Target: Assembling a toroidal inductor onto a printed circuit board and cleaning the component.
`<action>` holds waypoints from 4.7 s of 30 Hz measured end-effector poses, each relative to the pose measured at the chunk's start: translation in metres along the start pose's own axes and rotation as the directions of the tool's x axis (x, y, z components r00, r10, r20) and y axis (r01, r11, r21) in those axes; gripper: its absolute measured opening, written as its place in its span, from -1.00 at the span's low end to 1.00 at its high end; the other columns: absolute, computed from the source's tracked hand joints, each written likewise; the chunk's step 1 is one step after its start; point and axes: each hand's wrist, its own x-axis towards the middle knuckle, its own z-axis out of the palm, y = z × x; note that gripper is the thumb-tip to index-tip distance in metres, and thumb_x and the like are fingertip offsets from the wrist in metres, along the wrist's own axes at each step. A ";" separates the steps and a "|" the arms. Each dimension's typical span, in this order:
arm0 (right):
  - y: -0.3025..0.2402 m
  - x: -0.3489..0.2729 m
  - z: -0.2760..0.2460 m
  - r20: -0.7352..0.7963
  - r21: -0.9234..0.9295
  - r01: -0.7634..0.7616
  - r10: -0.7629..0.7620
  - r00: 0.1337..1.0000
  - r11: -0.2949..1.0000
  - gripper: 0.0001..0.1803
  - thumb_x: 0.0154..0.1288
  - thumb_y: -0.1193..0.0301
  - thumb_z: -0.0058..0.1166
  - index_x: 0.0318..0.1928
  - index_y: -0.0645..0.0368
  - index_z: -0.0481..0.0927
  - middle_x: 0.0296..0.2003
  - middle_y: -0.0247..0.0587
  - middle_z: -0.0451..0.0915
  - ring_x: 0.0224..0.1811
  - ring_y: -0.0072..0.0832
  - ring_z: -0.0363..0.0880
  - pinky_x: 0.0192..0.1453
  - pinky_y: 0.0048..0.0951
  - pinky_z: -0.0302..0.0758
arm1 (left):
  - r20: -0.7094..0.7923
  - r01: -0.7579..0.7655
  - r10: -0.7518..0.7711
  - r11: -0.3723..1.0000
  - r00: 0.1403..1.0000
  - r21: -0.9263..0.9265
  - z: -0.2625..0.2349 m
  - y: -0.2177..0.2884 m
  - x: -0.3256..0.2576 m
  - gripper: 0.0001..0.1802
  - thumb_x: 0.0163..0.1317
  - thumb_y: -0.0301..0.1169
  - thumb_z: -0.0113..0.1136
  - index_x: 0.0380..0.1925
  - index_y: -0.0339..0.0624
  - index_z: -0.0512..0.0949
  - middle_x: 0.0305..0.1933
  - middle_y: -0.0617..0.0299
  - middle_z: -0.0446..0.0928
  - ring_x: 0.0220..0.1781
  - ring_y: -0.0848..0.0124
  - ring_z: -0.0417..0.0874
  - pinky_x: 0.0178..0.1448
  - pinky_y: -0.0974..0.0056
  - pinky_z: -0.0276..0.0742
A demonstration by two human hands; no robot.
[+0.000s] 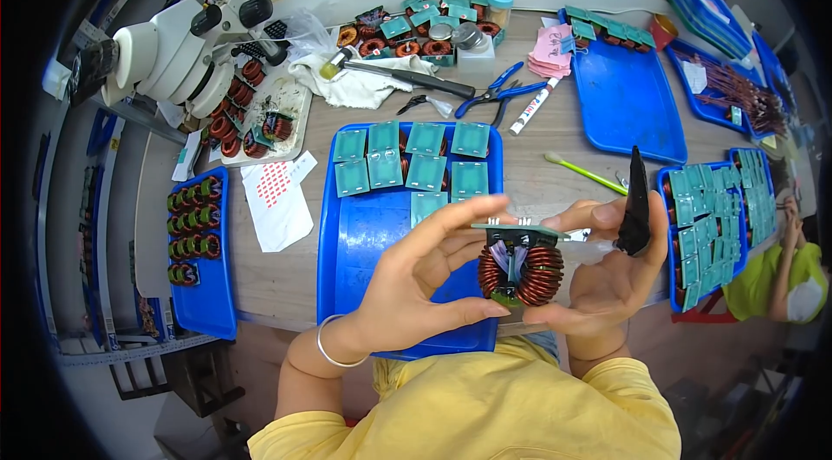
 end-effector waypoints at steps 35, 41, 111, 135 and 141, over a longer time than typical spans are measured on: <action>-0.004 -0.003 0.005 -0.333 -0.058 -0.083 0.059 0.941 0.995 -0.35 0.24 -0.01 -0.05 0.09 0.32 0.37 -0.46 -0.16 0.48 -0.46 -0.48 0.47 -0.31 -0.47 0.35 | -0.015 -0.249 0.262 0.932 0.965 0.263 -0.004 -0.014 0.003 -0.16 -0.25 -0.67 0.42 0.12 -0.24 0.23 0.11 0.05 0.30 0.17 0.21 0.39 0.16 0.16 0.41; -0.007 0.006 -0.008 -0.162 0.026 0.087 -0.081 0.983 0.996 -0.76 0.30 0.34 -0.04 -0.19 0.26 0.55 -0.56 -0.23 0.46 -0.62 -0.53 0.40 -0.42 -0.46 0.35 | -0.008 -0.294 0.318 0.886 0.948 0.358 -0.003 -0.009 0.005 -0.24 -0.18 -0.67 0.38 0.10 -0.29 0.27 0.08 0.10 0.26 0.16 0.30 0.36 0.22 0.24 0.38; -0.014 0.015 -0.010 0.035 -0.146 0.069 -0.065 0.997 0.987 -0.65 -0.24 0.62 0.33 -0.29 0.21 0.65 -0.55 -0.32 0.50 -0.58 -0.50 0.43 -0.46 -0.49 0.33 | 0.071 -0.333 0.432 0.568 0.899 0.752 0.000 0.001 0.005 -0.31 -0.36 -0.51 0.50 -0.07 -0.26 0.49 -0.11 0.10 0.41 -0.10 0.27 0.46 -0.07 0.30 0.43; -0.012 0.016 -0.007 -0.014 -0.119 0.063 -0.065 0.998 0.991 -0.67 -0.27 0.62 0.32 -0.33 0.23 0.65 -0.58 -0.30 0.49 -0.61 -0.49 0.41 -0.47 -0.48 0.32 | 0.090 -0.325 0.389 0.597 0.917 0.734 0.000 0.003 0.003 -0.28 -0.33 -0.45 0.51 -0.04 -0.31 0.46 -0.06 0.11 0.47 -0.08 0.28 0.45 -0.07 0.31 0.44; -0.014 0.015 -0.009 0.021 -0.113 0.074 -0.072 0.997 0.991 -0.67 -0.26 0.63 0.33 -0.32 0.22 0.65 -0.59 -0.31 0.48 -0.61 -0.49 0.40 -0.47 -0.48 0.32 | 0.105 -0.337 0.394 0.586 0.913 0.737 -0.001 0.006 0.004 -0.27 -0.33 -0.44 0.51 -0.03 -0.33 0.45 -0.05 0.10 0.48 -0.09 0.28 0.46 -0.08 0.30 0.44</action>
